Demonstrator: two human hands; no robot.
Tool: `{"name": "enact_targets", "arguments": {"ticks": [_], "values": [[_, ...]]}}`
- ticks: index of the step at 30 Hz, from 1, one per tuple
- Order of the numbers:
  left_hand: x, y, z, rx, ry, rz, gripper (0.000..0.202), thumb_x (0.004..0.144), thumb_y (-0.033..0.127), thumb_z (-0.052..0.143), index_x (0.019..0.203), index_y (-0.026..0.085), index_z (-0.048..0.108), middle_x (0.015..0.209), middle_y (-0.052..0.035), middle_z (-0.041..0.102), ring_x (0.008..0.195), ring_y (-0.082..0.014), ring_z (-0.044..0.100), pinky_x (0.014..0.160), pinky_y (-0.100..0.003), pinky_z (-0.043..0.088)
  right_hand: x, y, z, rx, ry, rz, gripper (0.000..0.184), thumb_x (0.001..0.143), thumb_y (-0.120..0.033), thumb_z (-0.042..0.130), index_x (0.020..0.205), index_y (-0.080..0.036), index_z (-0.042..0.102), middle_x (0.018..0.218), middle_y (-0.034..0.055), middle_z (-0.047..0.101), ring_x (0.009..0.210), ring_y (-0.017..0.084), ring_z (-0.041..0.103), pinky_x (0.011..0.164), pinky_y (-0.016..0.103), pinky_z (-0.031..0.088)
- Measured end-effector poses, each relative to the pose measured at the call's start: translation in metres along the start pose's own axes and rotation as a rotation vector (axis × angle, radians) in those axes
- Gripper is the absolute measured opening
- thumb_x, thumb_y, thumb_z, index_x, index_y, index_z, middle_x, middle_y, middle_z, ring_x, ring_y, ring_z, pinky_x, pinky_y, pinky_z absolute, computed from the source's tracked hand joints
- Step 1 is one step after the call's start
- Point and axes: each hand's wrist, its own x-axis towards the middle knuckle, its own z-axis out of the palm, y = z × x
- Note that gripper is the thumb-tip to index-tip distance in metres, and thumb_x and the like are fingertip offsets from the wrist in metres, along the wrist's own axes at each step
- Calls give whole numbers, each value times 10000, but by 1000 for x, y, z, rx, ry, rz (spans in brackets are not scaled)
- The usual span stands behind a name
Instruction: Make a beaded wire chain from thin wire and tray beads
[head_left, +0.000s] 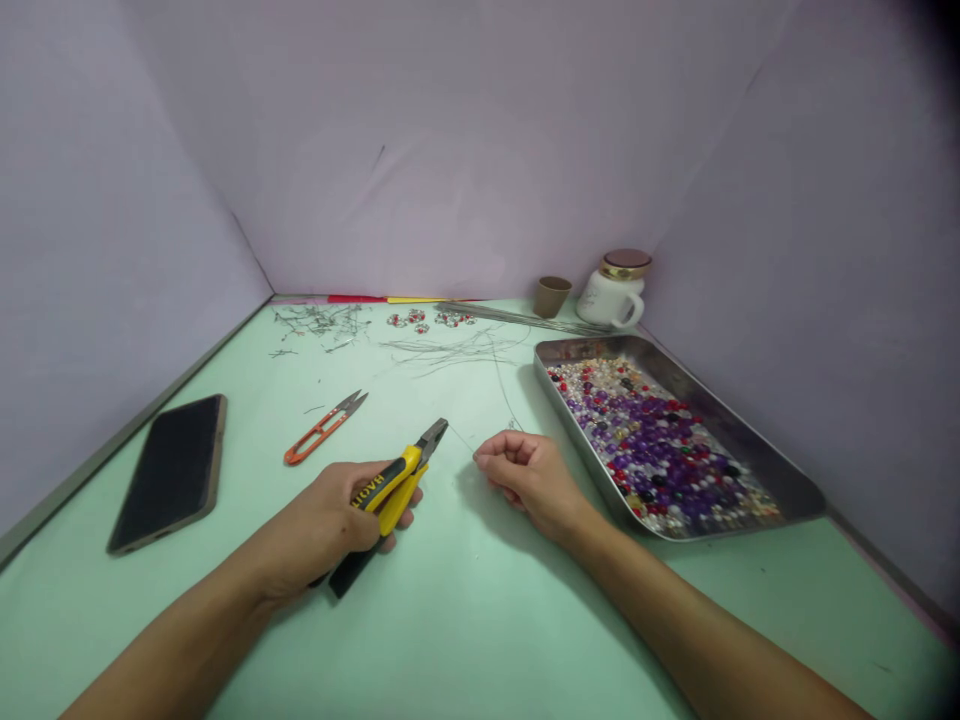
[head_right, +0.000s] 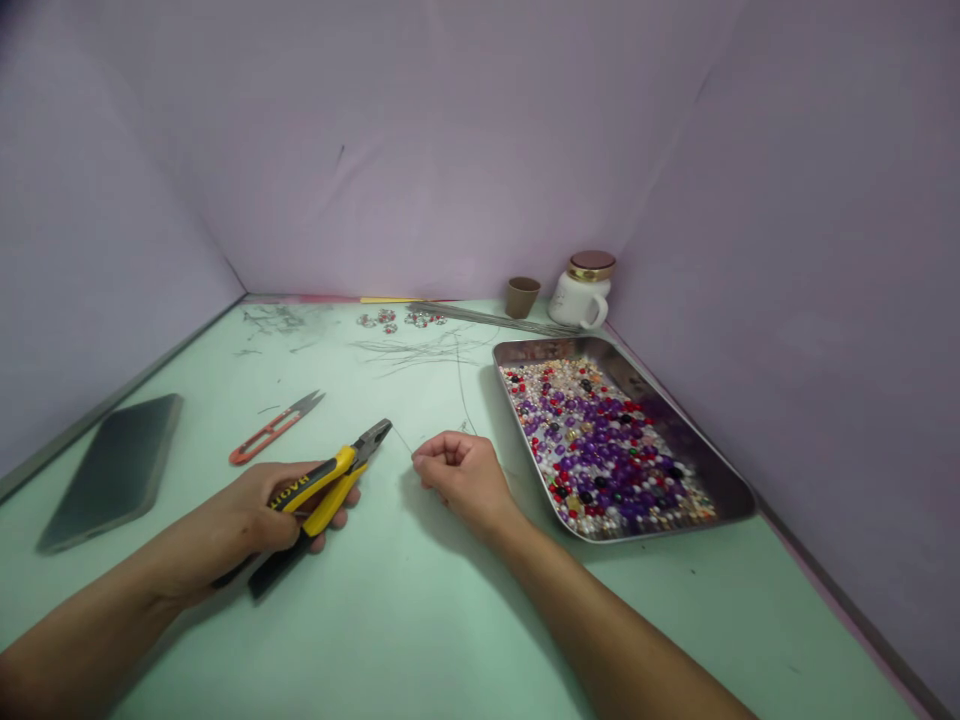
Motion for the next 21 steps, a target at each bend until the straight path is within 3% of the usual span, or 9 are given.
{"name": "enact_targets", "arguments": {"ticks": [13,21], "values": [[-2,5,0,82,-5,12,296,500,67,449,760,177,539,780,-18,548,829,-195,510,722,-301,408,0,0,-1,-7,-9,-1,120,602,-240,631,630,-140,570,434,-57,491,311,23,316,296,156,206],[-4,9,1,188,3,34,279,514,102,453,764,169,558,788,-33,573,756,-204,523,652,-307,411,0,1,-1,0,-11,-12,127,603,-253,635,632,-145,575,435,-59,485,313,27,319,295,161,209]]}}
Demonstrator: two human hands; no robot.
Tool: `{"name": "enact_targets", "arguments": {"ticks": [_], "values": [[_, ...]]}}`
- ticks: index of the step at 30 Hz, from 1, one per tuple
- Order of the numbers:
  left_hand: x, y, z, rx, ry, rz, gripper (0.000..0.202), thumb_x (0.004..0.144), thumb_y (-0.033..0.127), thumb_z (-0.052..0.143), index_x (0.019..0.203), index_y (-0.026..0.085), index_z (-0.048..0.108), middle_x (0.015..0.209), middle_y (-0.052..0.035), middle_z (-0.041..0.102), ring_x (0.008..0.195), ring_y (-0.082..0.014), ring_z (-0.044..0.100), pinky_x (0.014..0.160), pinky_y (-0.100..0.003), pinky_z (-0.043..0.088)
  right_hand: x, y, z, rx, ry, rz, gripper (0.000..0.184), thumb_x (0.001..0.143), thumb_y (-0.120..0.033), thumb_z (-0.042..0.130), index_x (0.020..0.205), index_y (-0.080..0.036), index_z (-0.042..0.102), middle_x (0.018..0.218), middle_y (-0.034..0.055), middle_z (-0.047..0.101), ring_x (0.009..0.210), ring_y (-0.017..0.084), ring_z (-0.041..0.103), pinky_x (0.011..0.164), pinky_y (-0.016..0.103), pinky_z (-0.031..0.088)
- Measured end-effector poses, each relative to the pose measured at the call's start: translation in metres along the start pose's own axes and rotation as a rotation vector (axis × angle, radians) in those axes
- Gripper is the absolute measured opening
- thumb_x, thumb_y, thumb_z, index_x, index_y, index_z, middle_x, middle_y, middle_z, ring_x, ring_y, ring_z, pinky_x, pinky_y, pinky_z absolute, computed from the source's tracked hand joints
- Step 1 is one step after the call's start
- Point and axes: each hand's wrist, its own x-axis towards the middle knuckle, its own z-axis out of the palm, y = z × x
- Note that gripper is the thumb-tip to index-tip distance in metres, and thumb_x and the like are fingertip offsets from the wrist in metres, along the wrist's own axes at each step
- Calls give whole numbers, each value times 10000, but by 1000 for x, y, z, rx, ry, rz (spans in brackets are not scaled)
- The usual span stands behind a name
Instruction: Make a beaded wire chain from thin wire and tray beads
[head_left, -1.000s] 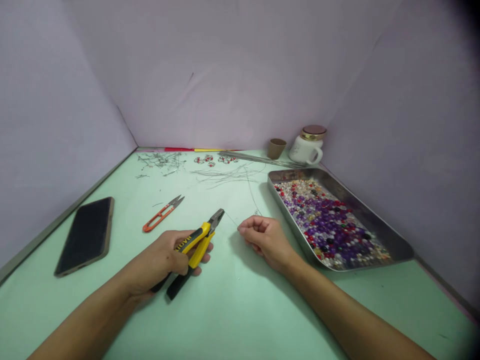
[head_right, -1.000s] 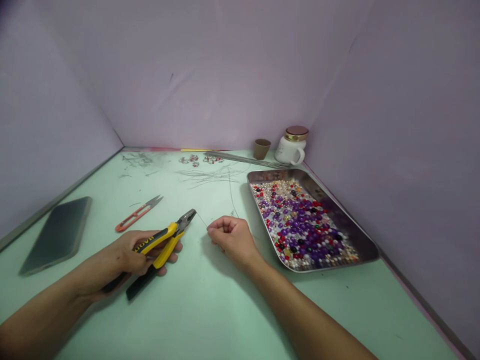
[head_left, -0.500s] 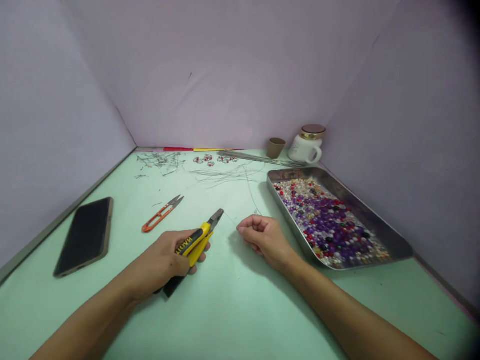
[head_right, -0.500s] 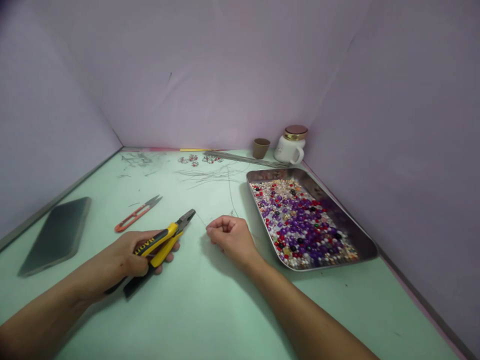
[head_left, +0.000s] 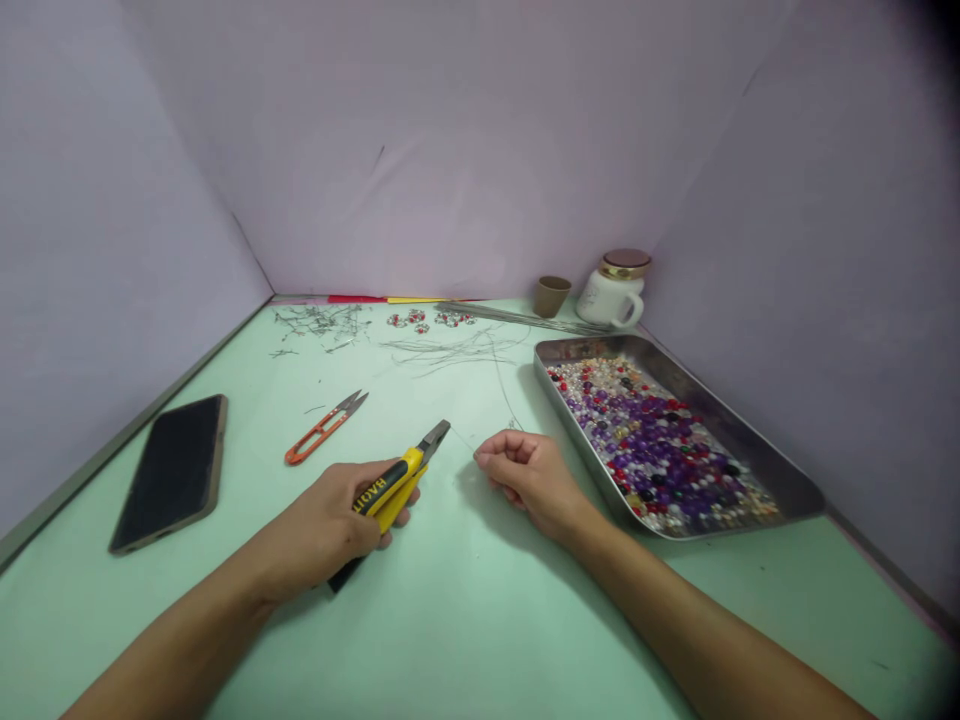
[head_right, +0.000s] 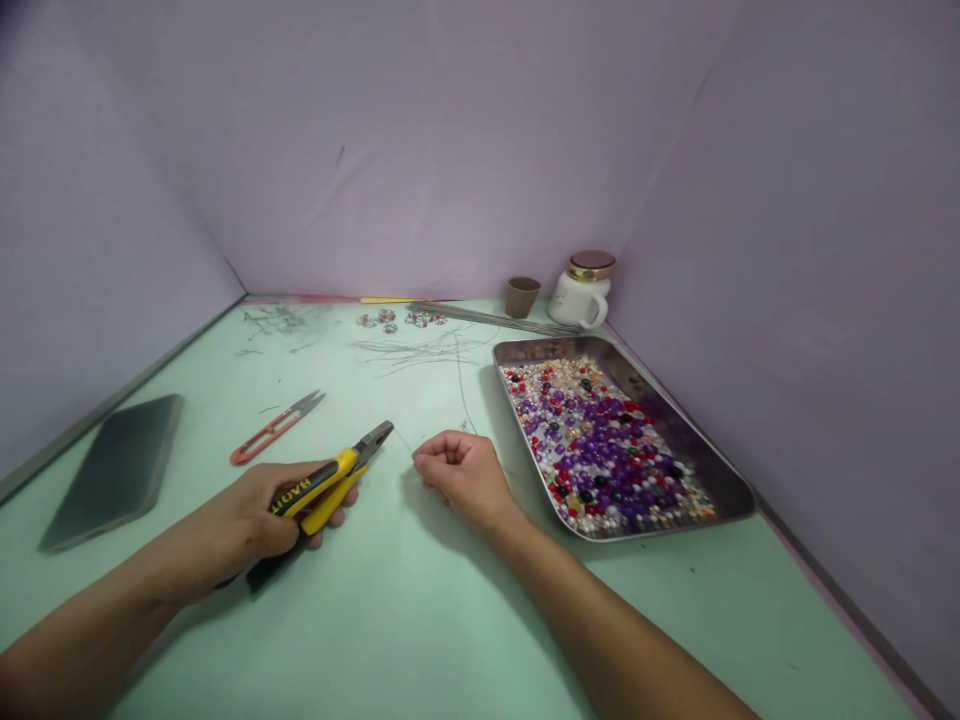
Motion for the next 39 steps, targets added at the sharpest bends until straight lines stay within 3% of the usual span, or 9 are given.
{"name": "enact_targets", "arguments": {"ticks": [13,19,27,31,39], "values": [[2,-8,-1,63,-23,2,300,551,83,473,831,175,522,751,-3,537,701,-155,482,585,-252,349,-2,-1,-1,-1,-21,1,113,596,-244,627,625,-151,569,434,-61,475,320,27,315,304,161,193],[-3,-3,-5,26,-74,-142,468,583,130,487,1039,225,436,788,9,529,627,-145,477,548,-246,356,-1,1,-2,15,-38,-22,107,596,-241,623,620,-151,570,428,-65,462,325,30,309,313,165,195],[-3,-11,-4,289,-64,79,166,613,99,423,740,203,445,670,39,435,615,-126,380,544,-224,307,-3,1,-4,22,-76,-43,135,644,-281,619,626,-158,567,429,-59,476,335,36,323,321,165,209],[-1,-17,4,336,-59,126,166,637,105,404,763,205,445,718,27,454,658,-141,391,594,-240,331,-3,0,-4,7,-90,-32,205,674,-352,610,644,-153,570,434,-53,489,330,37,326,320,167,213],[-8,-2,10,287,-34,112,390,607,82,403,958,211,511,849,-13,570,796,-206,491,727,-294,379,-3,2,-5,-50,-169,-52,196,702,-334,588,698,-141,619,423,-73,390,376,38,280,366,180,179]]}}
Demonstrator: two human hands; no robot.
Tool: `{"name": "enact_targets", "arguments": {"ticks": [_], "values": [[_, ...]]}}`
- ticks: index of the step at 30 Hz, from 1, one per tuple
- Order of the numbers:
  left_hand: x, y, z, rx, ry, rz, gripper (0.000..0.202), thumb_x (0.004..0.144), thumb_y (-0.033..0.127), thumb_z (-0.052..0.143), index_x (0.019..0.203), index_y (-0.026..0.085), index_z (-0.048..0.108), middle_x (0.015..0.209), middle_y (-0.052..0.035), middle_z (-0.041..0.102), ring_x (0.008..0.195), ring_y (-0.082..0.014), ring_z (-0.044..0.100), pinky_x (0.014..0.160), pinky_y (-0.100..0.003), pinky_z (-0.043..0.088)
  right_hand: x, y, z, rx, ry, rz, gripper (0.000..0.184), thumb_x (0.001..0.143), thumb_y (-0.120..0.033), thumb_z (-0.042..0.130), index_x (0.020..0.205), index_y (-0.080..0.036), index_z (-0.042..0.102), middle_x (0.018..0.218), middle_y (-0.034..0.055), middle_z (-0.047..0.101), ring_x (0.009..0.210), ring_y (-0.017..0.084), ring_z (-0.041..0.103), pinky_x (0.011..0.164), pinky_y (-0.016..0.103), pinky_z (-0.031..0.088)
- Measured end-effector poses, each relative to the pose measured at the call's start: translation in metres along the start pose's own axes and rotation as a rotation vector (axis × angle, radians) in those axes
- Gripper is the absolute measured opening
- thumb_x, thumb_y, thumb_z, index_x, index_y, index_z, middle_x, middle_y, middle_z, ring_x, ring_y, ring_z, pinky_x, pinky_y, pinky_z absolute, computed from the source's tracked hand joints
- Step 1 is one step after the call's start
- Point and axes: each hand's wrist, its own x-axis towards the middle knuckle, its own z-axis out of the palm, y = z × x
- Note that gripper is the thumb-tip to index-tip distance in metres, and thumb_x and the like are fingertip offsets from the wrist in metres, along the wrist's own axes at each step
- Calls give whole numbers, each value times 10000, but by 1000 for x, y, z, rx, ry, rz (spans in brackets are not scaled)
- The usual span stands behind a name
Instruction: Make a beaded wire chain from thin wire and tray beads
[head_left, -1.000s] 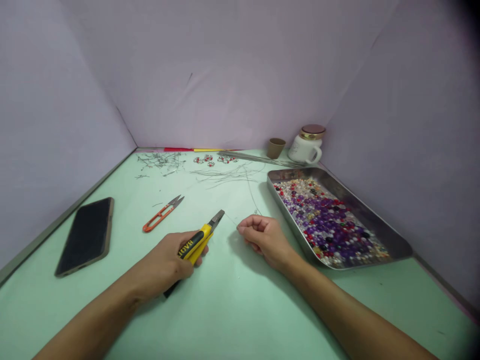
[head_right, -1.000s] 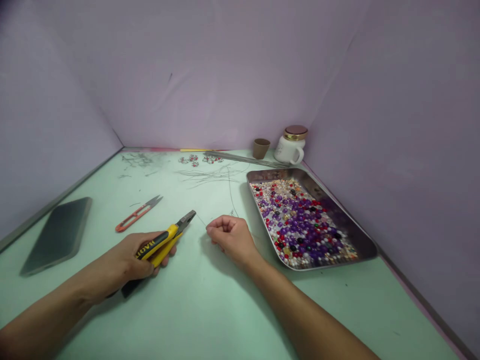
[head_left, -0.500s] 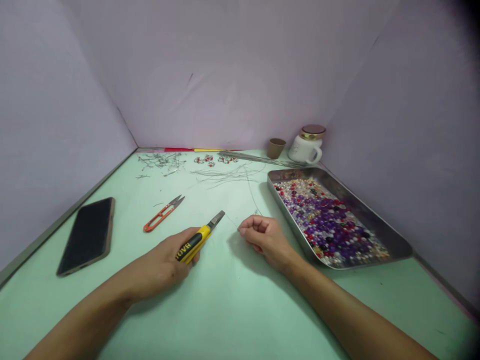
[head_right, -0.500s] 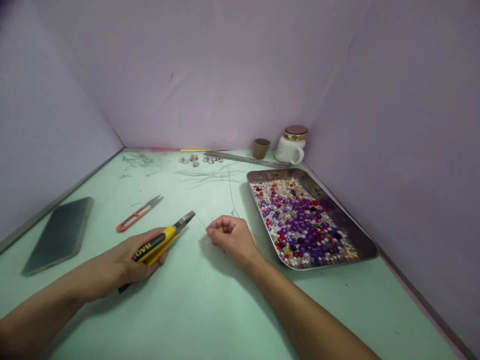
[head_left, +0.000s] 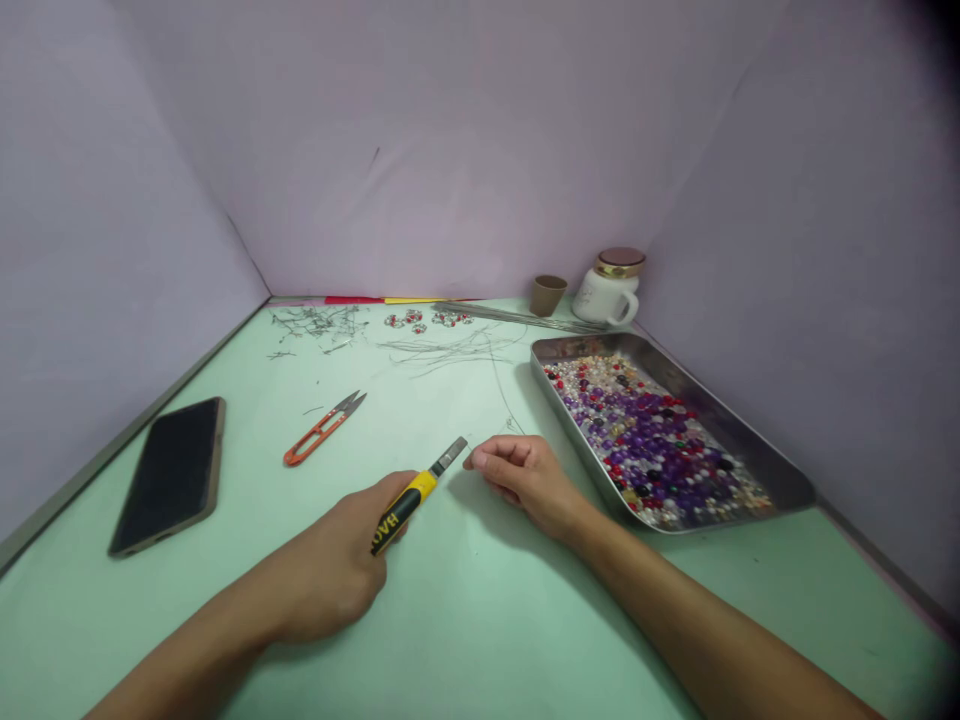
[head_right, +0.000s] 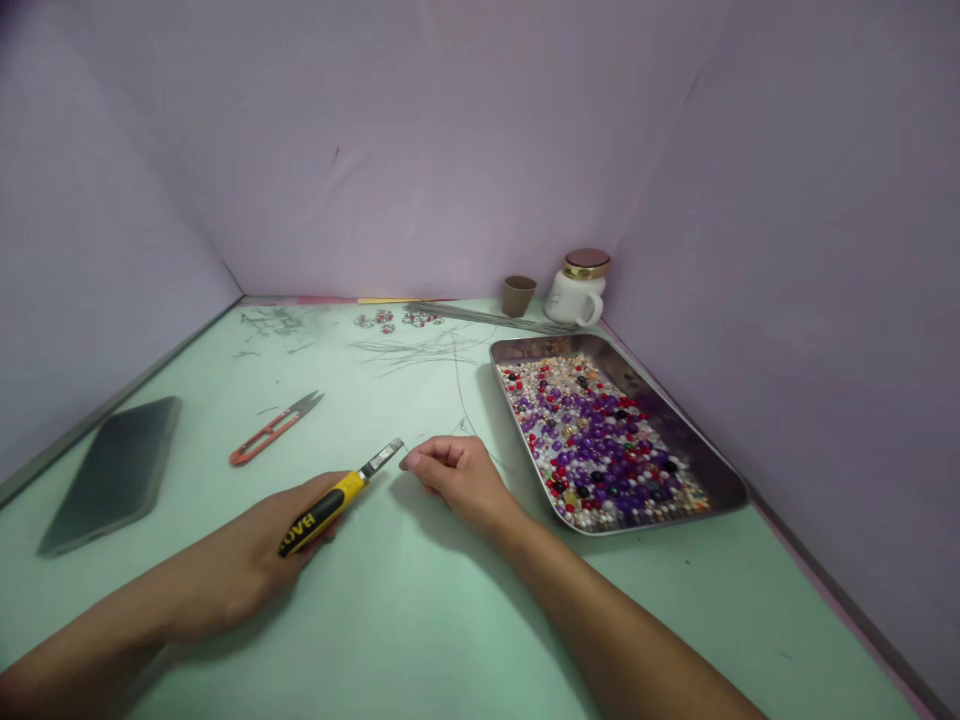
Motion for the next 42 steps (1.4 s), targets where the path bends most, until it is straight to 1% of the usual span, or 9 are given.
{"name": "enact_targets", "arguments": {"ticks": [11,15,20,24,27,30,34,38,42], "values": [[0,1,3,200,32,-3,621,575,-17,336,1125,233,480,960,-18,588,896,-203,529,799,-302,405,1,-2,2,-100,23,-29,161,667,-286,582,639,-130,608,456,-51,445,420,49,337,415,191,223],[4,-17,13,472,174,-26,713,591,-13,370,1252,255,353,1037,-63,550,898,-237,537,742,-320,416,1,-3,4,-129,46,-1,160,658,-282,571,623,-127,595,457,-49,440,419,53,343,416,192,232],[11,-25,24,870,231,-116,822,591,-16,371,1352,211,162,990,-104,515,739,-231,533,554,-301,396,3,-3,6,-130,61,19,157,656,-278,566,612,-127,579,440,-58,419,400,49,320,404,194,217],[15,-22,26,1083,295,-61,804,606,-51,326,1361,170,160,961,-116,514,784,-238,495,615,-327,392,3,-2,6,-113,71,12,147,661,-271,564,613,-132,571,426,-66,401,392,48,306,394,195,196],[16,-21,25,1096,297,-55,800,609,-43,335,1366,129,140,1043,-145,499,854,-260,474,681,-359,390,2,-1,6,-98,94,-6,150,667,-282,563,634,-136,576,428,-67,404,390,49,307,391,196,194],[10,-21,27,938,252,-79,845,571,-16,378,1366,99,115,1148,-166,457,953,-283,448,742,-370,386,3,1,6,-98,130,-19,168,671,-299,572,649,-133,583,431,-61,416,394,50,313,391,194,194],[-3,-19,23,526,184,-67,804,571,18,380,1339,190,217,1171,-120,456,996,-268,450,803,-362,362,4,4,4,-53,167,-27,193,688,-328,575,668,-136,585,418,-69,387,383,47,277,381,190,170],[-9,-10,8,-60,3,-77,529,516,34,380,995,199,533,878,-46,537,789,-207,498,637,-285,379,3,6,2,13,135,-37,214,691,-350,584,663,-138,589,412,-74,367,374,44,259,375,192,160],[-8,-7,-1,-529,-123,-166,362,465,16,413,770,170,530,771,0,501,664,-138,462,581,-247,352,1,5,2,21,93,-43,222,664,-360,614,635,-141,589,404,-73,376,374,46,275,376,194,173]]}}
